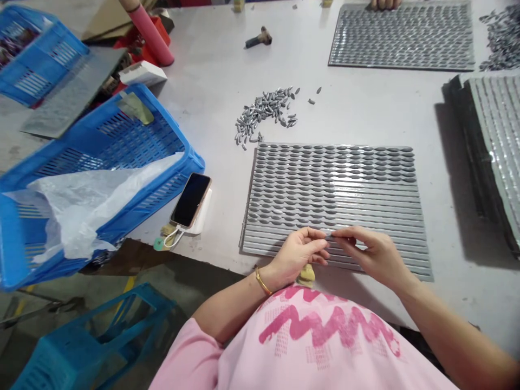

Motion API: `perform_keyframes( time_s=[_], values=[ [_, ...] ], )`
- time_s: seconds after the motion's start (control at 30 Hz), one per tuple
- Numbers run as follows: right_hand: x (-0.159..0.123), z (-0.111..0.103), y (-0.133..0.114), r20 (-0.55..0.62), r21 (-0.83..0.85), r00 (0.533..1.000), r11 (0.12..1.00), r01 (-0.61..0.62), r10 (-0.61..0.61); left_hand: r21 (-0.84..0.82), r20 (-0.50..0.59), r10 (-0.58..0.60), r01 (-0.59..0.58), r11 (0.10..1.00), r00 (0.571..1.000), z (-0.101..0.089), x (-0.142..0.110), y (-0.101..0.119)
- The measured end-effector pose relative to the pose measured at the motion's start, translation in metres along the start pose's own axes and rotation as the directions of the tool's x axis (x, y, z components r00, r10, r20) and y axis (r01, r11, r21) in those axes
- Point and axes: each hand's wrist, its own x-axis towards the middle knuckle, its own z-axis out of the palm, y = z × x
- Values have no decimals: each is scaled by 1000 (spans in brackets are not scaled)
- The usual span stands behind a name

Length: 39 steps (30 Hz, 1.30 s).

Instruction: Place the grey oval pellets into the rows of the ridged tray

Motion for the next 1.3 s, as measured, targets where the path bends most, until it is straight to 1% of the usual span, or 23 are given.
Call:
perform_keyframes(
  time_s=[0.07,0.1,0.13,0.2,0.3,0.4,0.5,0.7,0.87,0.97,1.07,1.13,1.23,1.3],
  values=[
    [-2,2,12,-70,-153,986,978,140,-152,-77,-41,-3,0,997,999,-2,-3,1],
    [-2,4,18,-80,-216,973,957,194,-216,-119,-65,3,-11,993,998,-3,-4,2],
    [-3,6,24,-73,-261,962,936,235,-262,-154,-86,8,-21,988,996,-4,-6,3],
    [-2,11,32,-31,-300,950,909,288,-311,-197,-100,-1,-19,980,995,-5,-9,5],
    [1,15,36,13,-323,939,887,329,-343,-213,-88,-24,4,977,996,-4,-12,7],
    [4,15,35,31,-399,931,849,346,-364,-216,-95,-30,9,976,995,-2,-13,8],
    [5,14,33,43,-462,930,818,343,-365,-218,-96,-32,10,976,995,-1,-12,9],
    [5,15,32,33,-525,935,790,317,-353,-226,-79,-23,5,974,997,-1,-10,8],
    [4,17,34,36,-493,939,811,315,-342,-229,-71,-26,9,973,997,-1,-10,7],
    [4,18,38,20,-413,952,864,287,-307,-239,-60,-29,14,971,998,2,-8,8],
    [6,15,39,9,-329,963,909,257,-269,-283,-34,-39,28,959,999,6,-5,13],
    [8,11,35,-14,-276,969,932,233,-246,-318,-15,-59,51,947,998,8,-1,19],
    [12,3,17,-79,-186,975,964,190,-207,-342,15,-62,64,937,998,10,4,27],
    [16,-1,3,-83,-163,971,964,208,-224,-333,37,-53,63,941,998,12,8,29]
  ],
)
